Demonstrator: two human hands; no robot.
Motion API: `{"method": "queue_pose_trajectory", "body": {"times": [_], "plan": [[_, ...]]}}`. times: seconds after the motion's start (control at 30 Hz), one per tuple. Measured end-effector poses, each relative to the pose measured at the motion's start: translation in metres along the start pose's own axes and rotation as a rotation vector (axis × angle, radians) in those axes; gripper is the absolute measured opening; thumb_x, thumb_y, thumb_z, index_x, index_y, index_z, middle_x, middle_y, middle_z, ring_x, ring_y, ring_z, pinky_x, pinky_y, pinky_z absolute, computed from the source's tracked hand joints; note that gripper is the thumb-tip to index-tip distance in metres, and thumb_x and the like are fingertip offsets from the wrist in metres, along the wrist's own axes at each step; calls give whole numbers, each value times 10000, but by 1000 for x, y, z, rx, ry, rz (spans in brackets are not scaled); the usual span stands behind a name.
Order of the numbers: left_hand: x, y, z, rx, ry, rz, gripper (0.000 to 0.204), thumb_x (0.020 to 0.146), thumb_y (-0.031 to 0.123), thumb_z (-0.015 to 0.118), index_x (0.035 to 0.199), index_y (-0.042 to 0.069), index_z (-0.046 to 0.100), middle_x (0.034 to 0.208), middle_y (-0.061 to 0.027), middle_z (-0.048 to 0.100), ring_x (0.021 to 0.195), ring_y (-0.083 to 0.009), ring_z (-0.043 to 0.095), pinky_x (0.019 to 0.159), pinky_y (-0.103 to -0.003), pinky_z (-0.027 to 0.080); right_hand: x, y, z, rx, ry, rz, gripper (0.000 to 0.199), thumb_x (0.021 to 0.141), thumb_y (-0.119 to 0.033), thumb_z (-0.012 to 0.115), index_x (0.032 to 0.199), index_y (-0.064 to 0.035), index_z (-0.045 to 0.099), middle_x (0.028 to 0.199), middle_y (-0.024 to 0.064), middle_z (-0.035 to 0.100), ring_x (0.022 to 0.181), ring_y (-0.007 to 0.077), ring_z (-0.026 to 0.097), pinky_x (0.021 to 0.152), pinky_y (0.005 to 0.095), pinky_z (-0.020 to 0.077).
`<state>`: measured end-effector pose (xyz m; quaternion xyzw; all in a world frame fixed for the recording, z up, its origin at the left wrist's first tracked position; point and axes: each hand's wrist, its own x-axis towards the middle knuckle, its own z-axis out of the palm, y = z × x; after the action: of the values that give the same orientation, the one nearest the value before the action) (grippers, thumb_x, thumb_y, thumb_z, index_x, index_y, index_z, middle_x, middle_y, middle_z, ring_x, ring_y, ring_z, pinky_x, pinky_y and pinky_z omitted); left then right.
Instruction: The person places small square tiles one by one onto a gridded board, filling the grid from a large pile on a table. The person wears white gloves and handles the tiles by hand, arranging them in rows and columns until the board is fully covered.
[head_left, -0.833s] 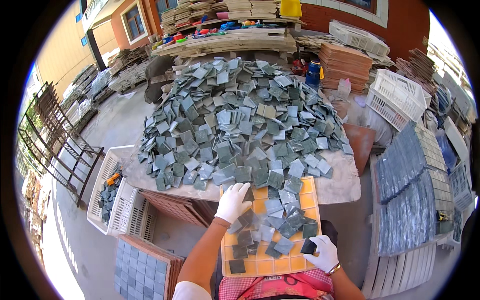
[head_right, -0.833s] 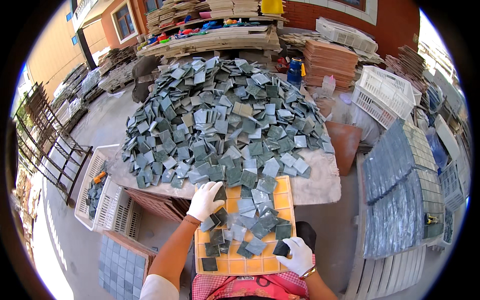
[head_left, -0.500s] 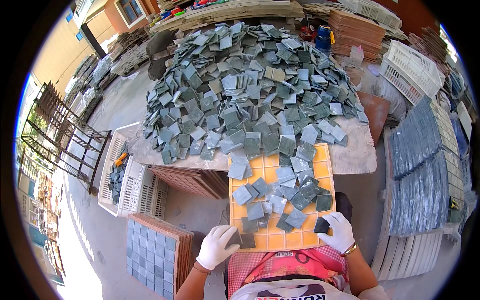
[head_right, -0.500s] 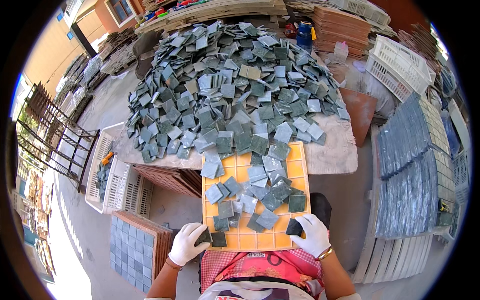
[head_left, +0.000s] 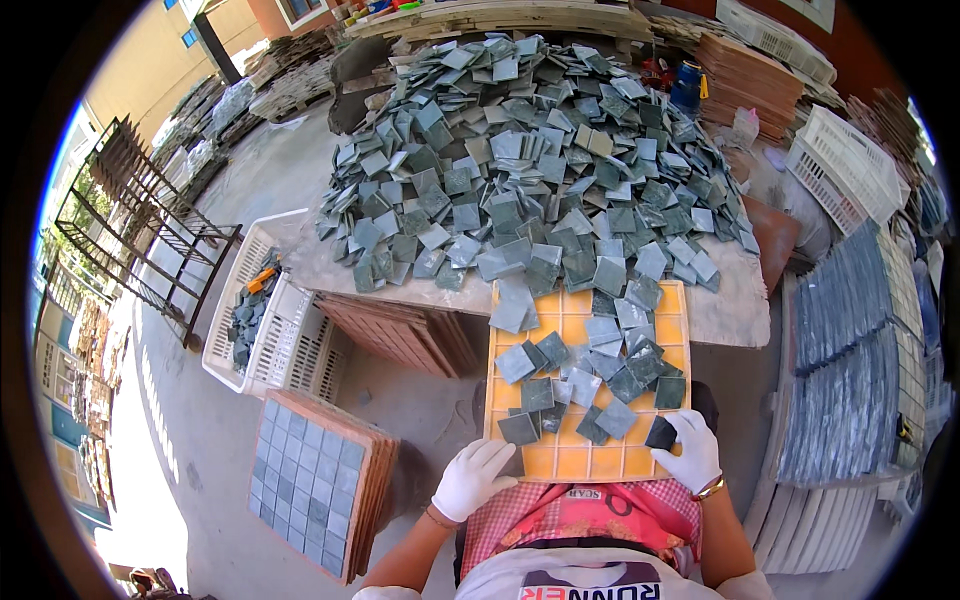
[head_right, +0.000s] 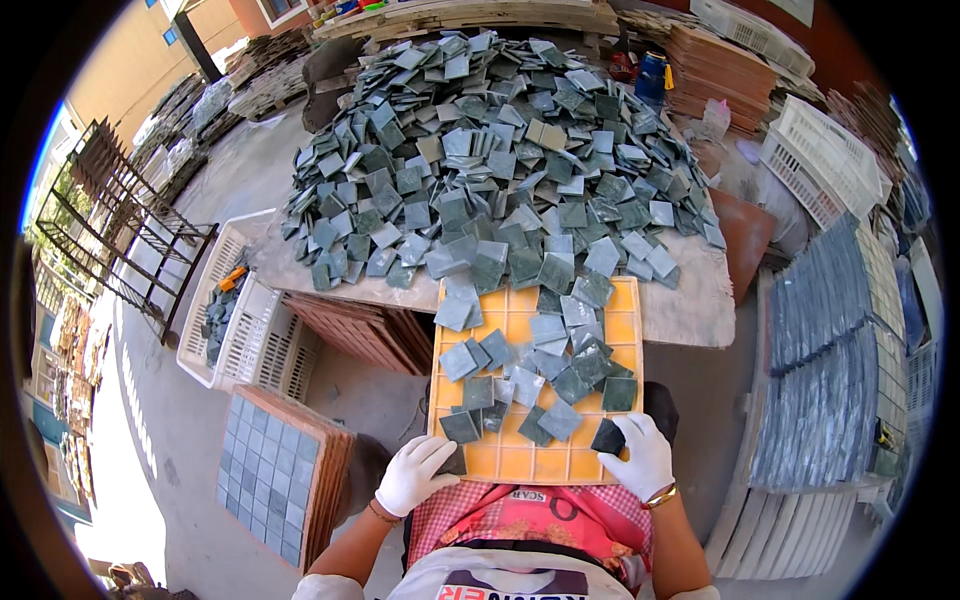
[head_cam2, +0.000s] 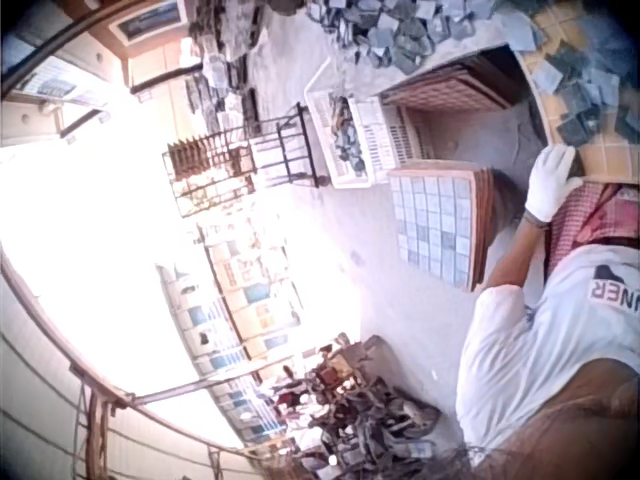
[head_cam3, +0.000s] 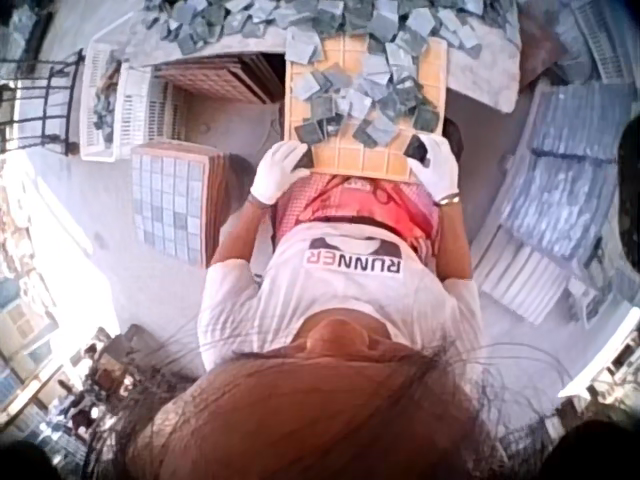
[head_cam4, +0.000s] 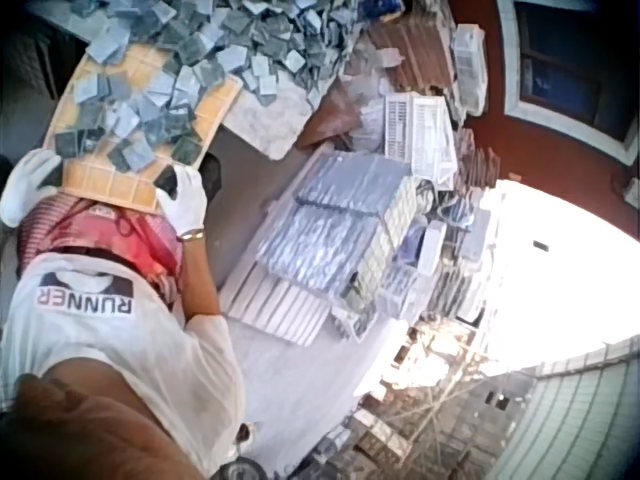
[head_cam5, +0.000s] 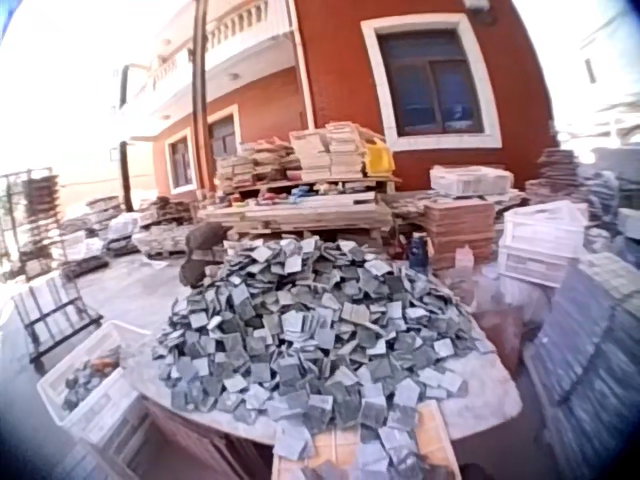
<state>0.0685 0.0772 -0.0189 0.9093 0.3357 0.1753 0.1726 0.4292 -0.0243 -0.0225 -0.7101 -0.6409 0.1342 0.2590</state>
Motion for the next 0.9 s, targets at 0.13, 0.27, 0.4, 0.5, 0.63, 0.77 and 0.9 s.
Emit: {"method": "queue_pose_trajectory", "body": {"times": [0.13, 0.27, 0.4, 0.5, 0.63, 0.77, 0.9], "plan": [[-6, -5, 0, -135, 55, -74, 621, 643, 218, 812, 1182, 18, 578, 1172, -143, 584, 1097, -346, 551, 934, -419, 468, -5, -5, -7, 21, -25, -4, 545, 659, -243, 776, 1133, -65, 575, 1074, 136, 566, 956, 322, 599, 800, 400, 516], [-14, -2, -3, -86, 62, -107, 594, 649, 196, 797, 1177, 33, 580, 1178, -134, 566, 1077, -346, 542, 922, -425, 461, -13, -8, -22, -43, -153, -35, 534, 668, -246, 771, 1133, -66, 578, 1079, 141, 563, 958, 323, 602, 803, 399, 517], [-10, -6, 0, -49, 13, -61, 552, 643, 195, 789, 1138, 42, 597, 1132, -120, 569, 1033, -334, 545, 897, -422, 463, -21, -9, -46, -92, -329, 26, 531, 696, -269, 756, 1150, -63, 574, 1114, 140, 552, 959, 322, 606, 815, 397, 520], [-10, -2, -10, -18, -3, -114, 556, 611, 196, 808, 1111, 48, 615, 1098, -118, 573, 1019, -333, 544, 884, -424, 464, -26, -4, -46, -123, -387, 5, 541, 724, -269, 739, 1184, -50, 554, 1138, 146, 543, 988, 319, 596, 834, 393, 515], [-10, -6, 4, -86, 70, -194, 556, 589, 189, 823, 1087, 39, 627, 1085, -126, 572, 1015, -339, 543, 874, -423, 463, -33, 8, -38, -81, -343, 0, 515, 737, -228, 729, 1190, -56, 554, 1136, 142, 539, 980, 314, 587, 831, 386, 507], [-7, -7, 8, -91, 53, -234, 540, 596, 191, 826, 1076, 37, 632, 1099, -136, 562, 1017, -344, 541, 871, -430, 459, -39, 10, -29, -15, -251, 4, 519, 711, -211, 748, 1176, -56, 575, 1123, 135, 543, 868, 298, 598, 776, 380, 511], [-6, 0, 3, -56, 36, -207, 533, 599, 188, 826, 1072, 36, 633, 1093, -139, 560, 1009, -347, 540, 864, -433, 460, -34, -11, -26, -43, -247, 180, 543, 707, -240, 766, 1186, -73, 571, 1150, 122, 531, 938, 291, 592, 812, 389, 507]]}}
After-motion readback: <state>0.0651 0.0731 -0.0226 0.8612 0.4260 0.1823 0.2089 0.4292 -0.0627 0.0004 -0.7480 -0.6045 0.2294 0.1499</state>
